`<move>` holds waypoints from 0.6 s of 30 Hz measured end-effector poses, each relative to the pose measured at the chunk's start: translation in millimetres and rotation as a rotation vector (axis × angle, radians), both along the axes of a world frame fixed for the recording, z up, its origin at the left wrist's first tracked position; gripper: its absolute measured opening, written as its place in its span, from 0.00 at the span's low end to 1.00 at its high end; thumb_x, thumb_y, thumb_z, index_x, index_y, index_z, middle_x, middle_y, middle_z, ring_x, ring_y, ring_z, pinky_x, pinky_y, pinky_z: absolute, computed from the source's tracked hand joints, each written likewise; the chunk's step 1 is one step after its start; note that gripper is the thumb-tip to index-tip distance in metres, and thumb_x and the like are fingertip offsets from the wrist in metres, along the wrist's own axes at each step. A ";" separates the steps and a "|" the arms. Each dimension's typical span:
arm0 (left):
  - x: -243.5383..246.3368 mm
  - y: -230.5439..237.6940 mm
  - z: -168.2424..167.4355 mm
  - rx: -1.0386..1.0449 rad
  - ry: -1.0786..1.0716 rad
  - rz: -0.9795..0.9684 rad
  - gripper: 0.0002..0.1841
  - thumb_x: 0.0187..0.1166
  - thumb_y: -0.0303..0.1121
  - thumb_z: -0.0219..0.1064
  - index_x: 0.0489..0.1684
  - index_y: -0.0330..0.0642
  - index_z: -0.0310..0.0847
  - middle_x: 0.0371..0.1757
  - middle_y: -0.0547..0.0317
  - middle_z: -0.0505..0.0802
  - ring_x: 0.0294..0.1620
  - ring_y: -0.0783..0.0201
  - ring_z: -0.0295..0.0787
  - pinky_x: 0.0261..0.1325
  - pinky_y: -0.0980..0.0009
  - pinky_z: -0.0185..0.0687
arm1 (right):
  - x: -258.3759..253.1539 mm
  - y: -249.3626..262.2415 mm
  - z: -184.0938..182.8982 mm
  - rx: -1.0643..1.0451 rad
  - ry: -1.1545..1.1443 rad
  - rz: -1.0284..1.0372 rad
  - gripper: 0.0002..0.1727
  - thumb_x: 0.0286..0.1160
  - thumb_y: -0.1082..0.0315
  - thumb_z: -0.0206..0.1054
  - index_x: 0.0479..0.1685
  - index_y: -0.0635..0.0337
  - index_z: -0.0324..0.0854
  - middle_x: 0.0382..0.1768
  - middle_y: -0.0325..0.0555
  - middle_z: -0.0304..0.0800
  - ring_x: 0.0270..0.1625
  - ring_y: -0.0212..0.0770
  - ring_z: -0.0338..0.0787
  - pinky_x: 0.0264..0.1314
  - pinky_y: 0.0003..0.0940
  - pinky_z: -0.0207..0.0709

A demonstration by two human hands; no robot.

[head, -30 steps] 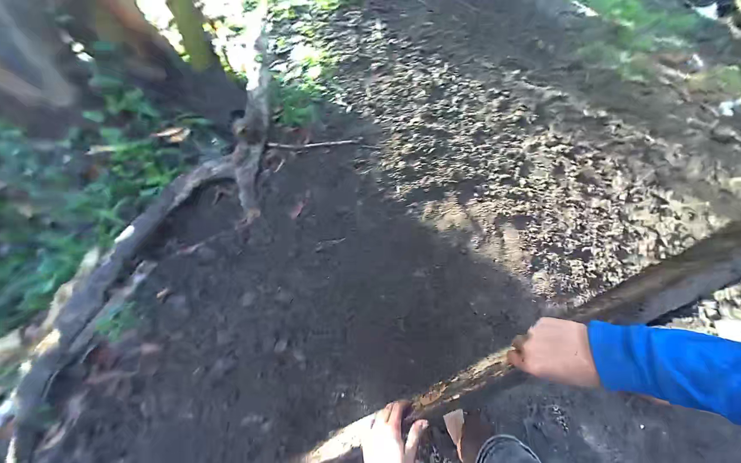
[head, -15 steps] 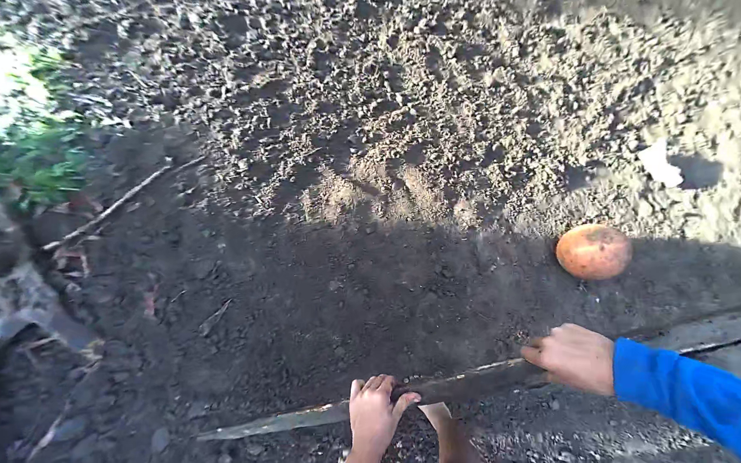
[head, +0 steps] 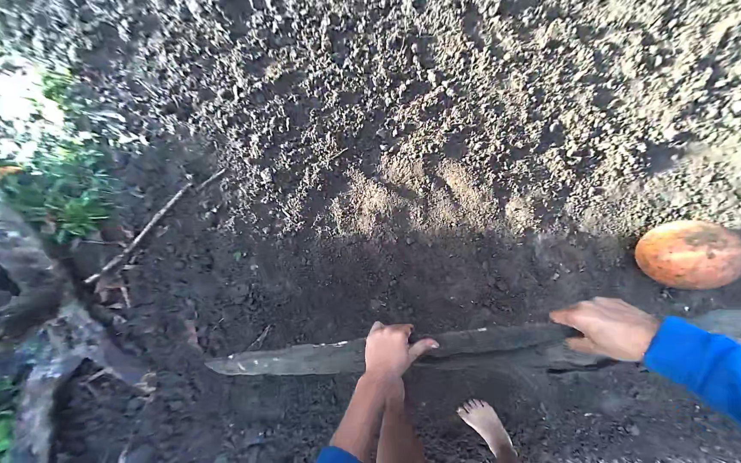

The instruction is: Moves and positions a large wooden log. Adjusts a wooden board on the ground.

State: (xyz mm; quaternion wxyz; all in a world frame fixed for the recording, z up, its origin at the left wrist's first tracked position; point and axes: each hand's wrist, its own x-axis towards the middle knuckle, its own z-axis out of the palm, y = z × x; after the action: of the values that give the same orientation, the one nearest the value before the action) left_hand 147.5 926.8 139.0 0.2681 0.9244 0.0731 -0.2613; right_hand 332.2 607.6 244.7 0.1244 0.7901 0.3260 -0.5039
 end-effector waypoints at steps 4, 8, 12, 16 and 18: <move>89.8 85.4 -27.7 -0.007 0.257 -0.026 0.41 0.79 0.71 0.56 0.54 0.35 0.89 0.51 0.36 0.94 0.63 0.38 0.89 0.78 0.39 0.69 | 78.2 85.7 -49.4 -0.016 -0.026 -0.093 0.22 0.74 0.51 0.76 0.61 0.52 0.88 0.51 0.61 0.93 0.59 0.68 0.90 0.60 0.75 0.76; 175.4 148.6 -75.9 0.103 0.108 0.200 0.26 0.82 0.51 0.67 0.73 0.45 0.81 0.66 0.40 0.90 0.72 0.38 0.83 0.80 0.28 0.58 | 151.4 147.5 -114.3 0.025 -0.430 -0.356 0.18 0.87 0.54 0.63 0.58 0.58 0.85 0.55 0.69 0.90 0.61 0.74 0.88 0.56 0.79 0.76; 198.3 154.6 -101.2 0.076 0.030 0.200 0.37 0.73 0.50 0.75 0.83 0.45 0.72 0.77 0.44 0.84 0.81 0.42 0.75 0.82 0.30 0.57 | 145.3 180.7 -168.7 0.095 -0.506 -0.768 0.23 0.87 0.53 0.60 0.70 0.59 0.80 0.64 0.74 0.85 0.69 0.78 0.82 0.64 0.82 0.69; 160.8 148.9 -133.9 0.020 0.246 0.228 0.42 0.75 0.55 0.73 0.90 0.50 0.64 0.90 0.53 0.71 0.92 0.47 0.59 0.88 0.33 0.48 | 103.2 193.8 -213.1 0.031 -0.279 -0.649 0.27 0.86 0.49 0.64 0.75 0.56 0.77 0.63 0.68 0.88 0.66 0.73 0.87 0.63 0.76 0.75; 142.0 147.2 -156.2 0.024 0.371 0.316 0.45 0.77 0.58 0.70 0.93 0.49 0.57 0.93 0.51 0.64 0.94 0.45 0.54 0.89 0.32 0.47 | 92.1 197.4 -237.5 0.018 -0.243 -0.729 0.30 0.86 0.47 0.63 0.81 0.54 0.72 0.70 0.63 0.85 0.72 0.68 0.84 0.70 0.72 0.73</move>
State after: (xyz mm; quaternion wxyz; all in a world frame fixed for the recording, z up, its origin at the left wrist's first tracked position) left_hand 289.4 1074.0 -17.2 0.2767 0.8407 0.2681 -0.3805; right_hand 424.4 805.0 7.2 -0.0323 0.9093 0.0110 -0.4148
